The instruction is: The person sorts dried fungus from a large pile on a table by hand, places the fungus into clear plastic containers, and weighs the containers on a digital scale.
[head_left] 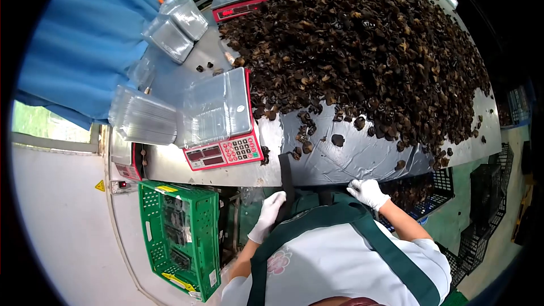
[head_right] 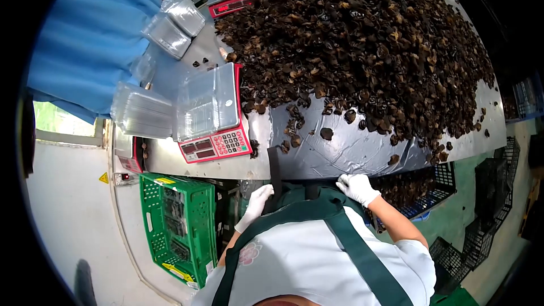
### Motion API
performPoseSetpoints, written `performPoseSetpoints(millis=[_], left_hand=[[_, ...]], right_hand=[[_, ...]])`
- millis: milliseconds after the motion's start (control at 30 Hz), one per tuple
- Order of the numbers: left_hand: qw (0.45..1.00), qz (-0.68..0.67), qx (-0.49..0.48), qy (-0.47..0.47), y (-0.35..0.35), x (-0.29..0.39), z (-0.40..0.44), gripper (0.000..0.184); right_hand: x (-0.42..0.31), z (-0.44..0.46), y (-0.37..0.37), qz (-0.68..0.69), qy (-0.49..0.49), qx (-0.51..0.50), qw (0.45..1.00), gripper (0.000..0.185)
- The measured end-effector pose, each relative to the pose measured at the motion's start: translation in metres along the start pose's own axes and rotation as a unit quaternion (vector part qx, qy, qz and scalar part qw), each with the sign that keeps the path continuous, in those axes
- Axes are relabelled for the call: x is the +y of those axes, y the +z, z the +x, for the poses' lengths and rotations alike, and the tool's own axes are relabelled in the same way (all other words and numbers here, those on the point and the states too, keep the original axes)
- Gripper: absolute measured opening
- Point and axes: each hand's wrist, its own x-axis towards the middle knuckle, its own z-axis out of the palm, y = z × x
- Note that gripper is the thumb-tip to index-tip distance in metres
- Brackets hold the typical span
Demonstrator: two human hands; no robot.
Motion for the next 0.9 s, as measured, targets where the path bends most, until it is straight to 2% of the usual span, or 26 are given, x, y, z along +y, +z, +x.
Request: performPoseSetpoints(millis=[33, 133, 167, 200, 267, 333, 367, 400, 433, 533, 567, 600, 633, 667, 733, 800, 833, 900], left_hand=[[1.0, -0.001, 0.003, -0.001, -0.002, -0.001, -0.004, 0.032], [0.98, 0.07, 0.142, 0.118, -0.011, 0.0, -0.019, 0.023], [0.939, 0.163, 0.231, 0.198, -0.016, 0.003, -0.027, 0.024], [0.902, 0.222, 0.31, 0.201, -0.028, -0.019, -0.028, 0.022], [0.918, 0.058, 0.383, 0.086, -0.045, -0.042, -0.042, 0.015], [0.93, 0.119, 0.348, -0.01, -0.07, -0.08, -0.06, 0.014], [0.943, 0.073, 0.31, -0.101, -0.086, -0.123, -0.062, 0.019], [0.937, -0.052, 0.273, -0.21, -0.084, -0.121, -0.066, 0.016], [0.934, 0.102, 0.194, -0.284, -0.088, -0.118, -0.067, 0.017], [0.889, 0.295, 0.222, -0.27, -0.095, -0.105, -0.058, 0.026], [0.878, 0.338, 0.294, -0.168, -0.098, -0.107, -0.048, 0.027], [0.848, 0.373, 0.37, -0.076, -0.089, -0.076, -0.036, 0.027], [0.849, 0.325, 0.414, -0.038, -0.075, -0.032, -0.027, 0.023], [0.839, 0.301, 0.423, 0.162, -0.075, -0.03, -0.011, 0.018], [0.886, 0.202, 0.365, 0.204, -0.043, 0.024, 0.01, 0.016], [0.898, 0.235, 0.275, 0.251, -0.012, 0.055, 0.033, 0.021], [0.869, 0.292, 0.239, 0.319, 0.002, 0.062, 0.047, 0.028], [0.864, 0.34, 0.166, 0.332, 0.029, 0.071, 0.073, 0.044]], right_hand=[[0.0, 0.002, 0.0, 0.001, -0.003, -0.002, 1.0, 0.025], [0.001, 0.008, -0.006, -0.001, -0.004, -0.045, 0.999, 0.025], [0.0, 0.01, -0.009, 0.0, -0.021, -0.05, 0.999, 0.025], [-0.002, 0.012, -0.012, 0.001, -0.038, -0.056, 0.998, 0.024], [-0.005, 0.017, -0.015, -0.008, -0.048, -0.061, 0.997, 0.023], [-0.008, 0.024, -0.019, -0.003, -0.076, -0.042, 0.996, 0.021], [-0.01, 0.028, -0.022, -0.013, -0.091, -0.032, 0.995, 0.02], [-0.012, 0.033, -0.024, -0.012, -0.092, -0.031, 0.995, 0.02], [-0.014, 0.037, -0.026, -0.012, -0.092, -0.018, 0.996, 0.02], [-0.014, 0.048, -0.031, -0.003, -0.082, 0.014, 0.997, 0.02], [-0.014, 0.053, -0.033, -0.004, -0.086, 0.035, 0.996, 0.02], [-0.013, 0.057, -0.035, -0.005, -0.091, 0.054, 0.994, 0.019], [-0.017, 0.06, -0.044, -0.02, -0.077, 0.053, 0.995, 0.02], [-0.018, 0.065, -0.049, -0.02, -0.075, 0.065, 0.995, 0.018], [-0.012, 0.073, -0.047, -0.004, -0.073, 0.126, 0.989, 0.015], [-0.013, 0.083, -0.056, -0.001, -0.058, 0.143, 0.988, 0.017], [-0.011, 0.089, -0.058, 0.0, -0.056, 0.159, 0.986, 0.021], [-0.003, 0.099, -0.059, -0.009, -0.058, 0.19, 0.98, 0.038]])
